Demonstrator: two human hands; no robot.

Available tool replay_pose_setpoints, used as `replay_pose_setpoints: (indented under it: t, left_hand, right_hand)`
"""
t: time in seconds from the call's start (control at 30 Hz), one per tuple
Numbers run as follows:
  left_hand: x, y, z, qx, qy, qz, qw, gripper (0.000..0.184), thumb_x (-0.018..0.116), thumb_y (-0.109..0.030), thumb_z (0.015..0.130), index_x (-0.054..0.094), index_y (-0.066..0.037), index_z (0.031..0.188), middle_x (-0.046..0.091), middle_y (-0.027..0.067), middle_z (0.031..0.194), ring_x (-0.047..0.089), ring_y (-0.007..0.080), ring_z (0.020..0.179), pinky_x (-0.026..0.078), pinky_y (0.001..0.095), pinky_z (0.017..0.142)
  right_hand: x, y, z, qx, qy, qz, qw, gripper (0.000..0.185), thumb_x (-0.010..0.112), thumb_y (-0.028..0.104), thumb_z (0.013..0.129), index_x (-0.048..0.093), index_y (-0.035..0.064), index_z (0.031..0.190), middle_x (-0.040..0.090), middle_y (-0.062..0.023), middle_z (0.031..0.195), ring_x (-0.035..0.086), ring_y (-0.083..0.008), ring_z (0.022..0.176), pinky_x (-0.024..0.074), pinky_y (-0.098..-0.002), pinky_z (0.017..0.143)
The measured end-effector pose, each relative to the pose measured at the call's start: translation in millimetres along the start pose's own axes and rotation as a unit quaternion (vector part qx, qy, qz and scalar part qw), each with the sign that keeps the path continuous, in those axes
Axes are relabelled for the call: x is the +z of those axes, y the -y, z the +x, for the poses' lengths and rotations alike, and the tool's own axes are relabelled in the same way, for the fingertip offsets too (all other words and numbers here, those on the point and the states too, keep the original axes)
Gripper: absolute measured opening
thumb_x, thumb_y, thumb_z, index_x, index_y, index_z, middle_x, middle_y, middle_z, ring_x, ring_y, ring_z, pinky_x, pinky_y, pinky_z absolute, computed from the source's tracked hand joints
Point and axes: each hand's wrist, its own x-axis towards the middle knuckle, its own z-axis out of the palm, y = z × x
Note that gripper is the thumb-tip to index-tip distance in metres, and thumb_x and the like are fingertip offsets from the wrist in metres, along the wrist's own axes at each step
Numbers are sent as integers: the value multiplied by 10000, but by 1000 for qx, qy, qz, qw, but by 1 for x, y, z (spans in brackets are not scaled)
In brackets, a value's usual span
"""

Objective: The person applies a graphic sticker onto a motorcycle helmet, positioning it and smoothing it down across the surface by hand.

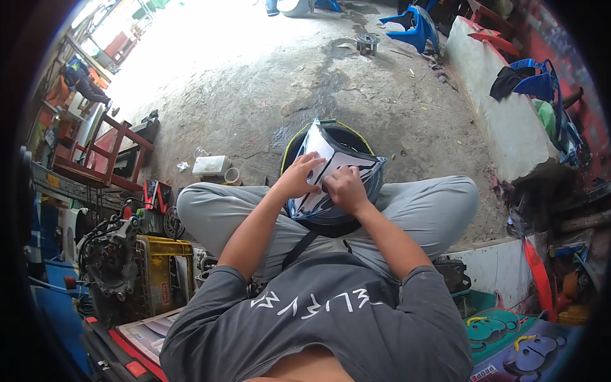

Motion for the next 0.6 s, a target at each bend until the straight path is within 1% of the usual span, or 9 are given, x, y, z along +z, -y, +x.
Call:
replay_pose_setpoints:
  t: [0.13,0.23,0.27,0.37,0.47,0.6]
  left_hand:
    - [-2,-1,0,-5,12,-11,1000,1001,995,-210,629,599,-171,1547,467,195,1672,427,416,1544,405,475,1263]
    - [-2,-2,1,-7,20,-13,1000,1008,992,-199,639,586,-170,1561,446,198,1686,408,423,1552,397,477,1268]
    - [-3,-2,1,-7,19,-12,1000,1008,991,-198,639,586,-169,1561,448,199,1685,410,423,1551,397,476,1268]
    - [-3,-1,0,-7,16,-10,1000,1006,991,-196,639,586,-166,1560,448,202,1683,411,422,1550,395,474,1269]
    - [-3,-2,0,-7,19,-14,1000,1003,990,-200,641,587,-163,1559,446,206,1684,410,421,1551,392,473,1271]
    - [-2,0,1,-3,18,-12,1000,998,988,-203,647,587,-163,1560,442,206,1686,409,421,1551,389,474,1273]
  right_hand:
    - [-1,-21,4,142,-61,4,988,144,714,182,946,779,133,1065,679,-54,935,638,-301,969,444,-482,880]
    - [2,-14,-1,77,-34,-26,996,148,721,181,938,779,135,1066,680,-49,928,637,-300,965,442,-480,878]
    - [3,-10,-2,37,-16,-24,999,146,725,183,933,778,135,1061,682,-49,931,636,-297,962,440,-474,875]
    - [1,-6,0,5,-25,-25,999,142,725,187,935,776,133,1056,683,-47,931,636,-295,959,439,-469,874]
    - [-1,-18,4,99,-53,-12,994,144,721,187,941,772,132,1064,685,-47,939,635,-291,967,441,-468,878]
    - [0,-17,2,109,-57,-22,992,141,723,181,946,772,128,1066,687,-47,941,635,-290,973,446,-468,879]
